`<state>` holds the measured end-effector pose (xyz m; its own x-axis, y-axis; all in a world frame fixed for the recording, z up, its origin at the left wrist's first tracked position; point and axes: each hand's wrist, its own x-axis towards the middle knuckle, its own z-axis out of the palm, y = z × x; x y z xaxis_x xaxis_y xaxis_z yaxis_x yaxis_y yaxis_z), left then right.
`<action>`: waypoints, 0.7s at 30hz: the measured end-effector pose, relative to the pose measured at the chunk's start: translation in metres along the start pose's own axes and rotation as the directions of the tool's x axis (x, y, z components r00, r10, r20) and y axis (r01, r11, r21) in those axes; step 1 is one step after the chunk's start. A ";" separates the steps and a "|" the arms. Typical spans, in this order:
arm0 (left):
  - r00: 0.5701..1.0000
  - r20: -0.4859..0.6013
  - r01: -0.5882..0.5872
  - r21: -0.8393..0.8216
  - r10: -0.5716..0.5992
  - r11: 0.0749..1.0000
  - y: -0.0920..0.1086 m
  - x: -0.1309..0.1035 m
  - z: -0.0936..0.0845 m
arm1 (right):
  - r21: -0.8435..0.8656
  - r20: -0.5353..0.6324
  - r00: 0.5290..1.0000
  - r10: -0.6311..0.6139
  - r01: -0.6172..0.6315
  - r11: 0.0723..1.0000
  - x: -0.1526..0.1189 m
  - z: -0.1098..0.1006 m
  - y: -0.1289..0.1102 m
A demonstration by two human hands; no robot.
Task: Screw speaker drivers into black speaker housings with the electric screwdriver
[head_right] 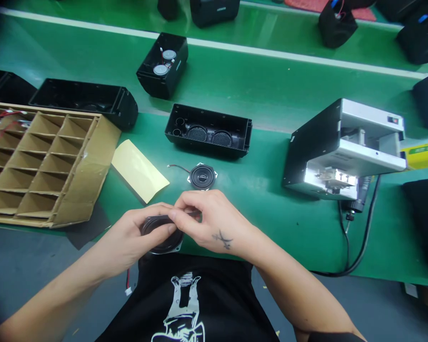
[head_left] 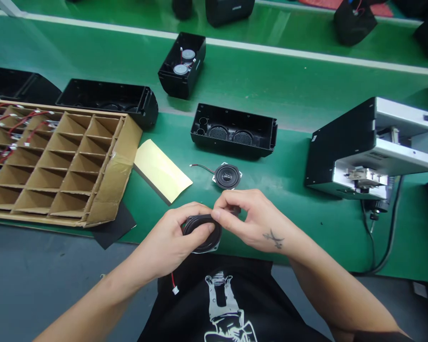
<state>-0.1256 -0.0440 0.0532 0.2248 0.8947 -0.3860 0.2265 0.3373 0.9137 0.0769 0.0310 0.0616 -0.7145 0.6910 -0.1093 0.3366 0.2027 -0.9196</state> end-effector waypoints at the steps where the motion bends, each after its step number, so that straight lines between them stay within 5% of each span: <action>1: 1.000 0.005 0.008 0.004 -0.008 1.000 0.000 -0.001 0.000 | 0.007 0.001 1.000 0.009 -0.009 1.000 0.001 0.000 0.000; 21: 0.997 0.052 0.052 0.013 -0.053 0.999 0.012 -0.003 -0.006 | 0.014 0.002 1.000 -0.004 0.004 1.000 0.004 -0.005 0.000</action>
<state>-0.1293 -0.0406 0.0656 0.2613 0.8592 -0.4399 0.2501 0.3799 0.8906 0.0771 0.0373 0.0627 -0.7172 0.6887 -0.1064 0.3248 0.1954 -0.9254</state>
